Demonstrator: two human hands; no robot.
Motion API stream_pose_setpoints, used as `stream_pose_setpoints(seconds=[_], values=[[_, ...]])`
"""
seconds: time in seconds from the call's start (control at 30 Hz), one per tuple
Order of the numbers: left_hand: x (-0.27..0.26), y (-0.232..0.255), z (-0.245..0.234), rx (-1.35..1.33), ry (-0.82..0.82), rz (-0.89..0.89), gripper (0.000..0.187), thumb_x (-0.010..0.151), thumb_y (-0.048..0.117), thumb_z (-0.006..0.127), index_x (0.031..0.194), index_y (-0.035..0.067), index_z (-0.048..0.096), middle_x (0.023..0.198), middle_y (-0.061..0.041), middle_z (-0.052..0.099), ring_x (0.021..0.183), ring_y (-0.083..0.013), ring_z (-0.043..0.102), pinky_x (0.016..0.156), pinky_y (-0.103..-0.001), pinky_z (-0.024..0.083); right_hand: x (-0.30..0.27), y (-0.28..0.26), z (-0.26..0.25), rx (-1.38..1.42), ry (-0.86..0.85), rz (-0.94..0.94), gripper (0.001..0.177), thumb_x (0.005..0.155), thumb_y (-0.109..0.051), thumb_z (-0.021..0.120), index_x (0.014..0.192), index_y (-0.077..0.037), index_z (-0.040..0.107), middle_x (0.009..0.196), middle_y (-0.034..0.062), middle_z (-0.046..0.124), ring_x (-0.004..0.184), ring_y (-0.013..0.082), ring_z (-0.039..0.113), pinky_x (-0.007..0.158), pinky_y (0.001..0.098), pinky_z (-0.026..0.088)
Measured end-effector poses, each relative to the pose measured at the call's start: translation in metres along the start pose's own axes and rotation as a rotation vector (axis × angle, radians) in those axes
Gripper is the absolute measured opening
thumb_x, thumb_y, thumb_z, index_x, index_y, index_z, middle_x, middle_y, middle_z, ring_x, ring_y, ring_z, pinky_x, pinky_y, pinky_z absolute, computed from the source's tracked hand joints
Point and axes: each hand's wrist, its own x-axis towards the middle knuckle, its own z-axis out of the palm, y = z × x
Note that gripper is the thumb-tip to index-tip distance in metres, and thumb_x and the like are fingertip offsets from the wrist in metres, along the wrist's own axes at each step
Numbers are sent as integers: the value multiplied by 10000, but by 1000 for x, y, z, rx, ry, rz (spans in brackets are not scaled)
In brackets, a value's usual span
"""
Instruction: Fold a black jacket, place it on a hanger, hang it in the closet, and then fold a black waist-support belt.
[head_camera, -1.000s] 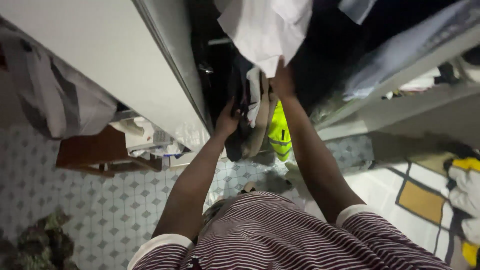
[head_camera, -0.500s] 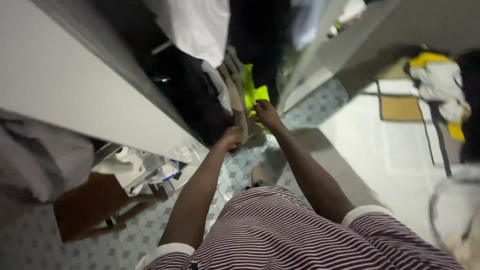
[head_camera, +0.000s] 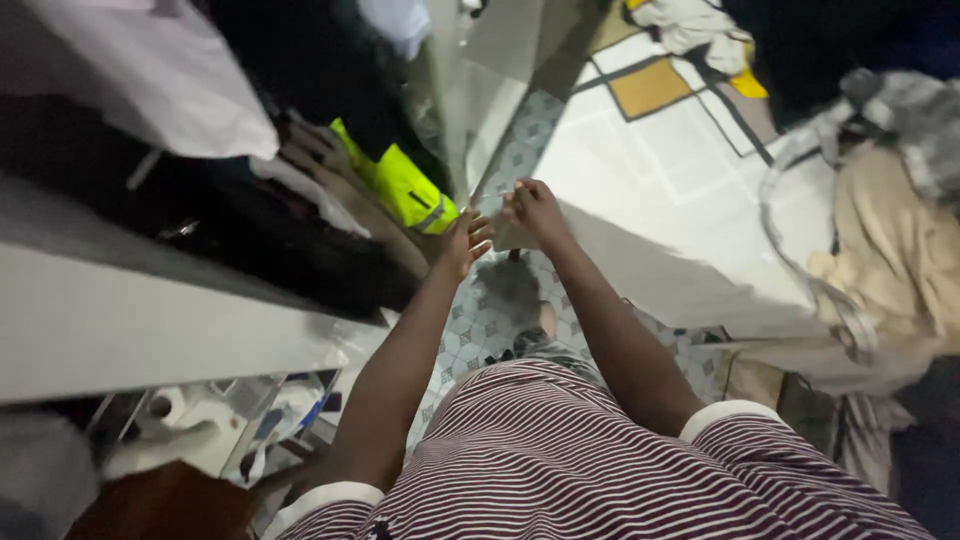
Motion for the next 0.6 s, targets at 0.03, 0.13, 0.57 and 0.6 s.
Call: stream_pose_setpoints(seconds=[0.03, 0.13, 0.57, 0.6], values=[[-8, 8, 19, -37, -14, -9, 459, 972, 440, 615, 1314, 138, 568, 1172, -38, 689, 904, -179, 713, 696, -351, 583, 1, -1, -14, 117, 18, -6, 443, 1043, -315, 582, 1361, -13, 519, 1134, 126, 708, 871, 193, 701, 746, 312, 594], [-4, 5, 54, 21, -26, -23, 437, 992, 413, 618, 1302, 106, 596, 1162, -35, 694, 907, -169, 722, 693, -338, 578, -27, -39, -38, 67, 115, 17, 435, 1052, -322, 580, 1359, -22, 510, 1083, 104, 679, 851, 164, 669, 710, 298, 574], [49, -23, 222, 133, -152, -78, 537, 1018, 493, 496, 1393, 111, 542, 1316, -60, 662, 1070, -221, 669, 816, -366, 515, -35, -123, -191, 13, 332, 27, 459, 1035, -323, 507, 1378, -21, 471, 1114, 111, 681, 847, 184, 692, 713, 319, 580], [48, -25, 236, 141, -147, -69, 542, 1018, 489, 494, 1398, 104, 538, 1325, -67, 658, 1079, -226, 670, 845, -376, 526, -30, -123, -205, 18, 336, 23, 450, 1038, -322, 507, 1370, -19, 480, 1115, 115, 680, 852, 187, 691, 716, 320, 581]])
